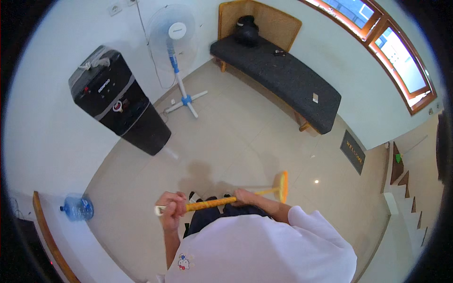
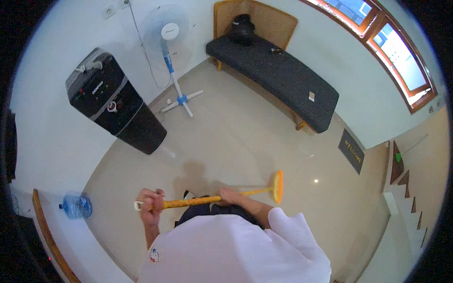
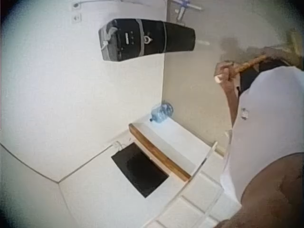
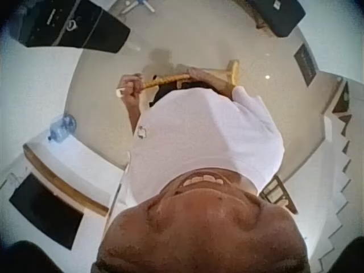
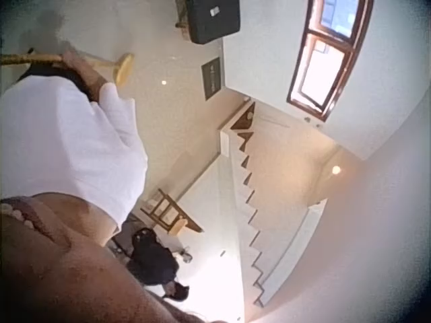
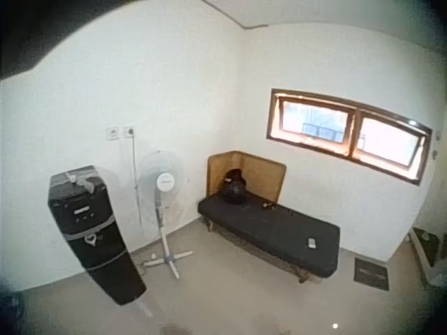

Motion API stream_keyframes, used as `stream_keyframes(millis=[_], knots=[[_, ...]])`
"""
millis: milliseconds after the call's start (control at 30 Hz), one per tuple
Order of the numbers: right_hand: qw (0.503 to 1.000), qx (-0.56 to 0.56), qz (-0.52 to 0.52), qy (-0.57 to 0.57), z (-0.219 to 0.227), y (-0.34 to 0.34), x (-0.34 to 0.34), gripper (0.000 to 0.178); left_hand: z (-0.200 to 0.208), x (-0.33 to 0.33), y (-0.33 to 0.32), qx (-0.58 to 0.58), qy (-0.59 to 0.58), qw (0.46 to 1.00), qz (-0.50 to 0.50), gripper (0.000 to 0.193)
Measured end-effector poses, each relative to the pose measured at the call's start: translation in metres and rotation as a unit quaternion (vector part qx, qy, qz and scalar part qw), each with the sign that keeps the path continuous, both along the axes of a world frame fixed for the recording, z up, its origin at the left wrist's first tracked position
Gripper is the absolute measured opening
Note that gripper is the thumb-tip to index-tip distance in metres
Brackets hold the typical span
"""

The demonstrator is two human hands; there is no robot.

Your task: Sweeping the tiled floor using a floor squeegee to collect dust and debris.

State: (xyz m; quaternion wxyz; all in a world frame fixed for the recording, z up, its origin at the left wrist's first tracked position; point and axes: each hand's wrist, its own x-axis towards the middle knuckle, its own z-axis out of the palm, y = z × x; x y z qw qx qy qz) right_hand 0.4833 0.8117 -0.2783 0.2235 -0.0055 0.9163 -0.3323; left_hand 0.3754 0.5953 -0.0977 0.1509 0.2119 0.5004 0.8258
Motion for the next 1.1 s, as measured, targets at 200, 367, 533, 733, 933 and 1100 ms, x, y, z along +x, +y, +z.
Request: stream_keyframes(millis=[200, 367, 533, 733, 933, 1100], knots=[[0.972, -0.056, 0.053, 0.224, 0.039, -0.039, -0.1, 0.025, 0.103, 0.002, -0.023, -0.019, 0.196, 0.98, 0.023, 0.016], [0.935, -0.125, 0.027, 0.331, 0.044, -0.035, -0.156, 0.017, 0.11, 0.013, 0.021, -0.106, 0.366, 0.923, 0.049, 0.021], [0.959, -0.09, 0.033, 0.268, 0.02, -0.031, -0.104, 0.015, 0.091, 0.012, 0.017, -0.092, 0.334, 0.938, -0.01, 0.019], [0.999, -0.013, 0.022, -0.023, -0.034, 0.003, 0.008, 0.026, 0.008, 0.021, 0.022, -0.051, -0.009, 0.998, -0.024, 0.01], [0.998, -0.007, 0.043, -0.039, -0.027, 0.038, 0.024, 0.026, -0.004, 0.017, 0.052, 0.002, -0.03, 0.999, -0.02, 0.01], [0.985, -0.058, -0.053, 0.156, 0.038, 0.048, -0.079, 0.014, 0.092, -0.031, 0.068, -0.042, 0.28, 0.95, -0.133, 0.004]])
